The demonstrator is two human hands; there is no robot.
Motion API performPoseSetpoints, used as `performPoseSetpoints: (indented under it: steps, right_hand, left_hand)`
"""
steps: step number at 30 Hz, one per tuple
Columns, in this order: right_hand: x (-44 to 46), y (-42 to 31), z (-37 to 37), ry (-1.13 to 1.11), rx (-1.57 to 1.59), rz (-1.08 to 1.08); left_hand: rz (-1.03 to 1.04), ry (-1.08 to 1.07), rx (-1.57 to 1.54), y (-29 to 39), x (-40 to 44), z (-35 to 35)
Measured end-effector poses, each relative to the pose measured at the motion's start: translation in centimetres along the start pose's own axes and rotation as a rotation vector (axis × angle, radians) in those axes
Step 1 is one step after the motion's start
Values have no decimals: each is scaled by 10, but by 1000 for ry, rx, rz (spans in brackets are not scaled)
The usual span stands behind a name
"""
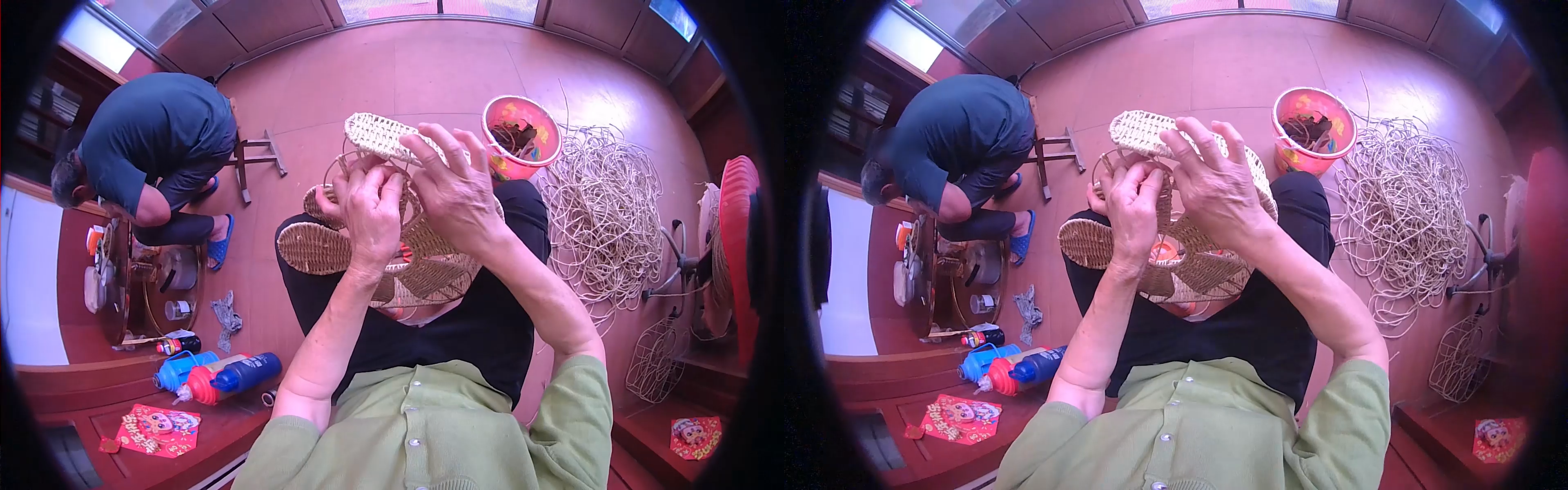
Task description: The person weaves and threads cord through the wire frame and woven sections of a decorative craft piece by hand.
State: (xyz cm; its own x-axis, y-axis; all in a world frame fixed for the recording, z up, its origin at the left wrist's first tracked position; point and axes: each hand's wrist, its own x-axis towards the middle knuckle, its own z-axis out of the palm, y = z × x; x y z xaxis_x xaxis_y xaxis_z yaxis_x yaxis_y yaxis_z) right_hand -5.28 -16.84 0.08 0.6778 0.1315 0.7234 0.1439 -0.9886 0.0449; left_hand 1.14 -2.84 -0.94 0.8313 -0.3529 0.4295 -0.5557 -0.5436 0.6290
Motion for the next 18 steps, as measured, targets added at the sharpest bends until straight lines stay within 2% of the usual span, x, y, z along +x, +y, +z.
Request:
performPoseSetpoints:
  steps: [1,3,4,6,7,8,10,11,12,13,15,16,18]
  right_hand:
    - [7,-1,-12,4,-1,-3]
    - [21,3,-49,27,150,193]
    - [26,8,-57,-61,271,321]
    - [43,-2,-78,-223,491,413]
    - [43,-18,-73,-111,542,275]
    - [37,-38,-63,-2,590,135]
    - [23,-63,-51,-9,715,-10]
    - [19,-68,-48,-13,757,-58]
    - [15,-64,-49,-13,727,10]
    - [10,-60,-52,-16,697,74]
    - [-4,-35,-26,21,413,139]
    - [-8,-26,-17,15,275,171]
    - [-13,-22,-5,5,196,117]
  left_hand:
    - [9,-14,-10,0,-1,-3]
    - [6,-32,-25,1,-3,-2]
    - [24,6,13,3,-5,1]
    - [52,51,44,0,-7,11]
    - [163,198,78,-4,-7,19]
    - [168,199,109,-8,-9,22]
    - [177,200,171,-3,-7,18]
    - [29,149,64,-8,-5,19]
    - [-122,96,-43,-13,-5,20]
    - [6,129,5,-22,-3,18]
    - [242,254,3,-22,3,8]
    - [240,260,6,-18,5,6]
    - [225,356,20,-14,7,4]
